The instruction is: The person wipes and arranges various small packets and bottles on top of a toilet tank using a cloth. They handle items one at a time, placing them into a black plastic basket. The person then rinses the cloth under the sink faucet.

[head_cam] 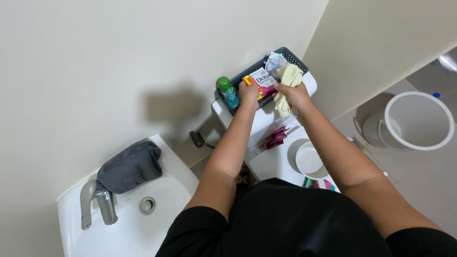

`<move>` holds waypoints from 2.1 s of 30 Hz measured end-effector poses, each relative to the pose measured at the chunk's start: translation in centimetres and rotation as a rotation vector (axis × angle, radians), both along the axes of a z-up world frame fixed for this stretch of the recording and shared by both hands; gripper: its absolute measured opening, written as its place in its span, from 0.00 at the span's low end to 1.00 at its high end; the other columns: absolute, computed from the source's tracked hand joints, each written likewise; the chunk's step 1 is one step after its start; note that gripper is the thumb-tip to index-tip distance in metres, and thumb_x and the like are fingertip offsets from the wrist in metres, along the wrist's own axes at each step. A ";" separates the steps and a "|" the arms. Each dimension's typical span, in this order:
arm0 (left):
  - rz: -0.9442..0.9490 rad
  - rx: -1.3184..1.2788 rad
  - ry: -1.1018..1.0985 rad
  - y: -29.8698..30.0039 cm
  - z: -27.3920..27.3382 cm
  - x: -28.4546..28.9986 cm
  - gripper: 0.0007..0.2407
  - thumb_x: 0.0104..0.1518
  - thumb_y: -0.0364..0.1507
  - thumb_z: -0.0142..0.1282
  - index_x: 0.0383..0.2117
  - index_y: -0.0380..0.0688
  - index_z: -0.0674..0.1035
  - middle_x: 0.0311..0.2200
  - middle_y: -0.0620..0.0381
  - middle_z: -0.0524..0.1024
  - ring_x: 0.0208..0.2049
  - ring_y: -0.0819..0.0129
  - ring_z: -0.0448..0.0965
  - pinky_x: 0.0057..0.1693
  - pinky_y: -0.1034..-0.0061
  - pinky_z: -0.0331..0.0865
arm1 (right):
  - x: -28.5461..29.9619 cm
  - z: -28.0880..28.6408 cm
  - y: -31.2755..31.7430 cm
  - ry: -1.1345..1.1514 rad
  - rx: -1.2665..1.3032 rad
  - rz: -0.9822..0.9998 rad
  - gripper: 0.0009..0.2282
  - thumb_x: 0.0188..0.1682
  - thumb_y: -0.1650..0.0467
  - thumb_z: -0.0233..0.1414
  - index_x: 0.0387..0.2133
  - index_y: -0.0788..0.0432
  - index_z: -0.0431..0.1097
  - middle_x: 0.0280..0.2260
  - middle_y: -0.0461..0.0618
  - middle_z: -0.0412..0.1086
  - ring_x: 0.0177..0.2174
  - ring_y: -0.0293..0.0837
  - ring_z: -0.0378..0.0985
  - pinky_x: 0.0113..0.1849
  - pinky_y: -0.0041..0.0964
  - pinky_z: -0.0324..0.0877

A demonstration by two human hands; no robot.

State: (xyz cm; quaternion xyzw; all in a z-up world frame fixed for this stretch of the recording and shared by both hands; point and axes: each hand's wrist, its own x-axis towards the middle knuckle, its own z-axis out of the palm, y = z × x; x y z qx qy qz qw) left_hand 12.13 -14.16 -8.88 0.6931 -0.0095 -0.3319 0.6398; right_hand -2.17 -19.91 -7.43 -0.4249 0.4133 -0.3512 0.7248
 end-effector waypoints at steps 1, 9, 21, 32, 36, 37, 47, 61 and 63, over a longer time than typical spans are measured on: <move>0.002 0.001 0.000 -0.5 -1.5 0.6 0.21 0.55 0.22 0.49 0.58 0.42 0.71 0.49 0.41 0.75 0.56 0.43 0.74 0.61 0.51 0.67 | 0.1 -0.1 -0.4 0.000 0.001 0.002 0.28 0.39 0.76 0.70 0.51 0.67 0.62 0.35 0.62 0.76 0.28 0.60 0.84 0.30 0.56 0.82; -0.194 0.249 -0.173 1.0 0.8 0.9 0.22 0.50 0.29 0.63 0.53 0.38 0.76 0.50 0.43 0.73 0.55 0.45 0.74 0.62 0.57 0.68 | -0.2 0.9 -0.7 0.059 -0.064 0.089 0.28 0.41 0.75 0.67 0.53 0.70 0.60 0.37 0.68 0.73 0.29 0.62 0.84 0.31 0.57 0.82; -0.339 0.403 -0.265 -1.6 -6.7 3.0 0.33 0.48 0.35 0.64 0.61 0.36 0.62 0.54 0.41 0.66 0.59 0.42 0.68 0.65 0.55 0.63 | -2.7 2.4 1.7 0.024 -0.039 0.022 0.27 0.43 0.74 0.67 0.51 0.71 0.59 0.42 0.62 0.74 0.28 0.57 0.84 0.30 0.53 0.82; -0.348 0.433 -0.311 -0.7 -4.0 2.5 0.26 0.50 0.28 0.54 0.58 0.33 0.65 0.55 0.40 0.68 0.61 0.44 0.70 0.66 0.60 0.65 | -4.2 2.3 2.4 -0.003 -0.028 0.003 0.27 0.43 0.75 0.66 0.52 0.71 0.59 0.43 0.61 0.75 0.29 0.59 0.84 0.30 0.54 0.82; -0.237 0.364 -0.210 -0.1 -0.1 0.7 0.28 0.46 0.30 0.63 0.54 0.31 0.69 0.53 0.38 0.72 0.59 0.44 0.73 0.63 0.59 0.67 | -4.7 3.0 3.0 -0.004 -0.034 -0.007 0.27 0.43 0.74 0.66 0.51 0.70 0.59 0.42 0.60 0.75 0.30 0.58 0.84 0.31 0.55 0.82; -0.237 0.364 -0.210 0.1 -0.5 0.8 0.28 0.46 0.30 0.63 0.54 0.31 0.69 0.53 0.38 0.72 0.59 0.44 0.73 0.63 0.59 0.67 | -4.9 3.2 3.2 -0.004 -0.034 -0.008 0.27 0.43 0.74 0.66 0.51 0.70 0.59 0.42 0.60 0.75 0.30 0.58 0.84 0.31 0.55 0.82; -0.628 0.610 -0.473 2.3 0.7 1.0 0.22 0.55 0.35 0.51 0.51 0.30 0.76 0.54 0.43 0.73 0.61 0.50 0.68 0.64 0.66 0.65 | -5.2 3.3 4.0 0.018 -0.050 -0.029 0.30 0.43 0.73 0.68 0.54 0.71 0.57 0.44 0.62 0.75 0.35 0.57 0.83 0.36 0.58 0.80; -0.371 0.397 -0.250 2.3 -1.5 1.1 0.23 0.49 0.30 0.55 0.51 0.26 0.76 0.50 0.41 0.76 0.58 0.48 0.73 0.56 0.61 0.74 | -5.1 0.6 2.8 -0.021 -0.024 0.006 0.32 0.43 0.74 0.67 0.56 0.71 0.53 0.46 0.65 0.73 0.34 0.64 0.83 0.35 0.60 0.80; -0.348 0.375 -0.271 1.5 -3.1 1.9 0.23 0.48 0.29 0.55 0.51 0.25 0.76 0.48 0.40 0.77 0.56 0.45 0.75 0.56 0.59 0.75 | -5.3 0.4 2.7 -0.025 -0.029 0.006 0.32 0.44 0.74 0.66 0.56 0.71 0.52 0.46 0.66 0.72 0.34 0.64 0.83 0.35 0.61 0.81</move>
